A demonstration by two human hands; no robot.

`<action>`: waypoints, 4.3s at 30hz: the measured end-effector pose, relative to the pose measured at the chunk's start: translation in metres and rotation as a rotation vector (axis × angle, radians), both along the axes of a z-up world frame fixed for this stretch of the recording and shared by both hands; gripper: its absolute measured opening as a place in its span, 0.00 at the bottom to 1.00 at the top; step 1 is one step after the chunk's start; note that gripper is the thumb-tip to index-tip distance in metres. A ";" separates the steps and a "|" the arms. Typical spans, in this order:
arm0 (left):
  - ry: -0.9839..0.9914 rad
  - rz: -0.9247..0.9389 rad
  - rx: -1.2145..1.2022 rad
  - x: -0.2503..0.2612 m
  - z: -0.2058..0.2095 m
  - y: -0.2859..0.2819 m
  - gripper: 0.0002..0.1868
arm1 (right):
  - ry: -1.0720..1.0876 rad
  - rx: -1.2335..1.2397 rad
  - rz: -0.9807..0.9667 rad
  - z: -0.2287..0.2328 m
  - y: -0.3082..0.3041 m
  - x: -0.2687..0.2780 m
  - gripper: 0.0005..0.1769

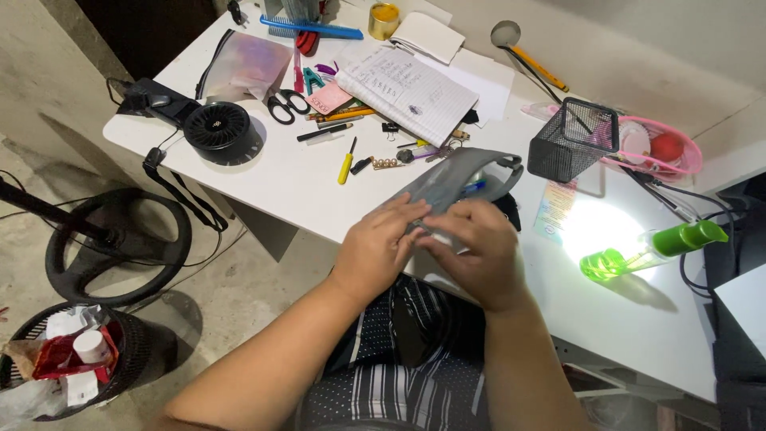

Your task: The person flips through a notebook and opens a pencil case to remove a keychain and small items. They then empty a mesh cup and organize the desk by placing pens and pencils into the cup and the pencil case.

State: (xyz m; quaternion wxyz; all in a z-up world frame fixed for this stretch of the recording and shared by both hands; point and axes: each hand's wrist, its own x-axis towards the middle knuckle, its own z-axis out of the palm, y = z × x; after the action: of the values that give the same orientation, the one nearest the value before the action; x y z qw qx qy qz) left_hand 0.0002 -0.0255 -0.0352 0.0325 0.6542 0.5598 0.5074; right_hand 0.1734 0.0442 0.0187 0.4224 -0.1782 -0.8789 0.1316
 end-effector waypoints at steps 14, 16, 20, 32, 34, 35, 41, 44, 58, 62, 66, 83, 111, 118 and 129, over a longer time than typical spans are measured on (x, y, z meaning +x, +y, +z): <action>0.091 -0.010 -0.210 -0.047 0.016 0.027 0.12 | -0.138 -0.117 0.080 -0.024 0.005 0.001 0.06; 0.261 0.112 -0.190 -0.055 0.019 0.046 0.13 | -0.162 -0.132 0.085 -0.026 0.002 -0.003 0.06; 0.517 0.242 -0.311 -0.060 0.022 0.074 0.12 | -0.186 -0.175 0.061 -0.028 -0.003 -0.005 0.11; -0.179 0.048 -0.207 -0.042 0.031 0.060 0.20 | 0.001 -0.372 0.004 -0.051 0.005 0.004 0.09; -0.283 -0.051 -0.336 -0.021 0.038 0.045 0.22 | 0.155 -0.550 0.039 -0.064 0.010 0.007 0.11; -0.335 -0.103 -0.401 -0.011 0.040 0.039 0.23 | 0.251 -0.739 0.079 -0.070 0.013 0.008 0.16; -0.390 -0.193 -0.401 0.016 0.038 0.029 0.20 | 0.474 -0.966 0.104 -0.086 0.020 0.015 0.18; -0.289 -0.193 -0.337 0.021 0.034 0.024 0.22 | 0.420 -1.011 0.063 -0.084 0.021 0.018 0.12; 0.330 -0.247 -0.330 -0.044 0.023 0.014 0.34 | 1.070 -1.391 -0.094 -0.056 0.036 0.029 0.09; 0.167 -0.161 -0.236 -0.042 0.012 0.016 0.35 | 1.003 -1.286 -0.114 -0.057 0.033 0.027 0.08; -0.028 -0.091 -0.257 -0.039 0.013 0.017 0.24 | 0.674 -1.004 -0.243 -0.057 0.026 0.023 0.11; -0.142 -0.022 -0.215 -0.043 0.007 0.015 0.16 | 0.584 -0.895 -0.331 -0.038 0.013 0.012 0.10; 0.353 -0.253 -0.218 -0.036 0.008 0.020 0.37 | -0.178 -0.510 -0.283 -0.009 -0.039 -0.028 0.11; 0.424 -0.234 -0.281 -0.031 0.011 0.020 0.30 | -0.288 -0.415 -0.381 -0.013 -0.025 -0.017 0.12; 0.379 -0.283 -0.248 -0.038 0.001 0.020 0.32 | -0.126 -0.389 -0.778 -0.028 0.031 0.038 0.11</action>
State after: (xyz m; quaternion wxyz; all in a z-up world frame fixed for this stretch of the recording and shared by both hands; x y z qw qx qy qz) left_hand -0.0377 -0.0057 -0.0339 0.0777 0.8004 0.5167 0.2940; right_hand 0.2115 0.0750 -0.0092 0.3446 -0.5800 -0.7292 0.1147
